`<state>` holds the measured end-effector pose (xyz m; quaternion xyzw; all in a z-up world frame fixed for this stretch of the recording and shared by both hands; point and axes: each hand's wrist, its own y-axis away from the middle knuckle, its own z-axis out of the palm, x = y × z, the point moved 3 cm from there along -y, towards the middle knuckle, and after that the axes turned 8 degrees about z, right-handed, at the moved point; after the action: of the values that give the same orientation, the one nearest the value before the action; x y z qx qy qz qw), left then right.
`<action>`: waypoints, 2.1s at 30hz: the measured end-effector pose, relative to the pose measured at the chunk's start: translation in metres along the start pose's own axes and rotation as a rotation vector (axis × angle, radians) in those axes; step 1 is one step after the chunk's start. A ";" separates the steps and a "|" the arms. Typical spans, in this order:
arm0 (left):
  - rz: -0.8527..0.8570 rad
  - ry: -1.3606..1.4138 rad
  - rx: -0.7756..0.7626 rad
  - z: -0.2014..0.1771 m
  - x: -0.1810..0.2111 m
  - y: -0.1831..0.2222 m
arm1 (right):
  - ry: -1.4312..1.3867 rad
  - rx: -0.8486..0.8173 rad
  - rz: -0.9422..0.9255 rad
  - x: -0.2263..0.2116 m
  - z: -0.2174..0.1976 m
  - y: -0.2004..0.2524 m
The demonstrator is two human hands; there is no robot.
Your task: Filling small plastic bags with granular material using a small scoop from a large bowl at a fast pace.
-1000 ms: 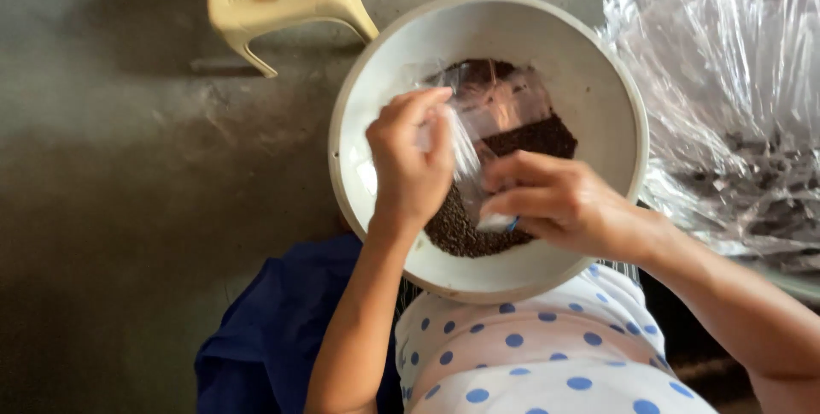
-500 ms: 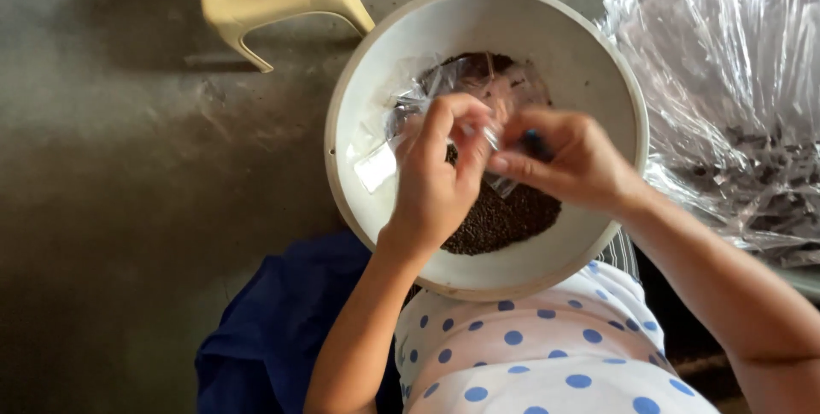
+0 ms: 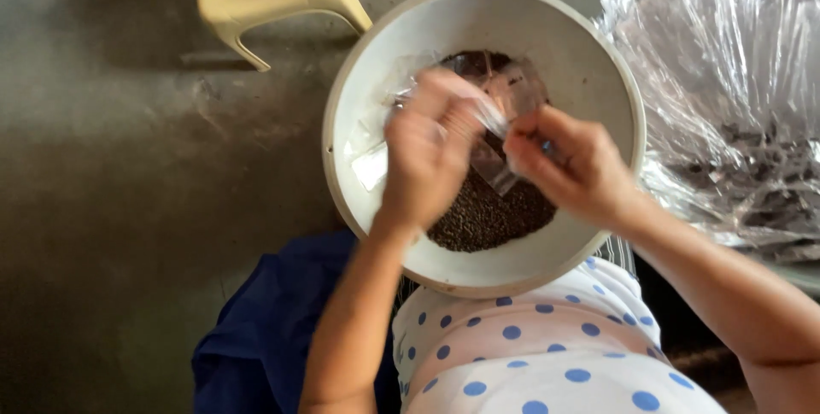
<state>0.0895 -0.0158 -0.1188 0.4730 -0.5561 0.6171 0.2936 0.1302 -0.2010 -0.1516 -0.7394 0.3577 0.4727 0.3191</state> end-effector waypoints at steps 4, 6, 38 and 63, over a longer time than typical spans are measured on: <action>0.210 -0.106 0.220 -0.046 0.031 -0.037 | 0.076 -0.128 0.011 -0.015 -0.008 0.025; 0.302 -0.116 0.165 -0.028 0.018 -0.054 | 0.272 -0.022 -0.133 0.006 -0.037 0.022; -0.046 0.077 -0.010 -0.014 0.045 -0.023 | -0.405 -0.176 0.304 -0.035 0.011 -0.042; -0.035 0.126 -0.056 -0.010 0.075 0.018 | -0.039 -0.274 0.743 0.080 -0.013 -0.042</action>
<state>0.0427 -0.0220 -0.0568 0.4342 -0.5453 0.6246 0.3521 0.1949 -0.2065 -0.2156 -0.5863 0.5283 0.6133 0.0312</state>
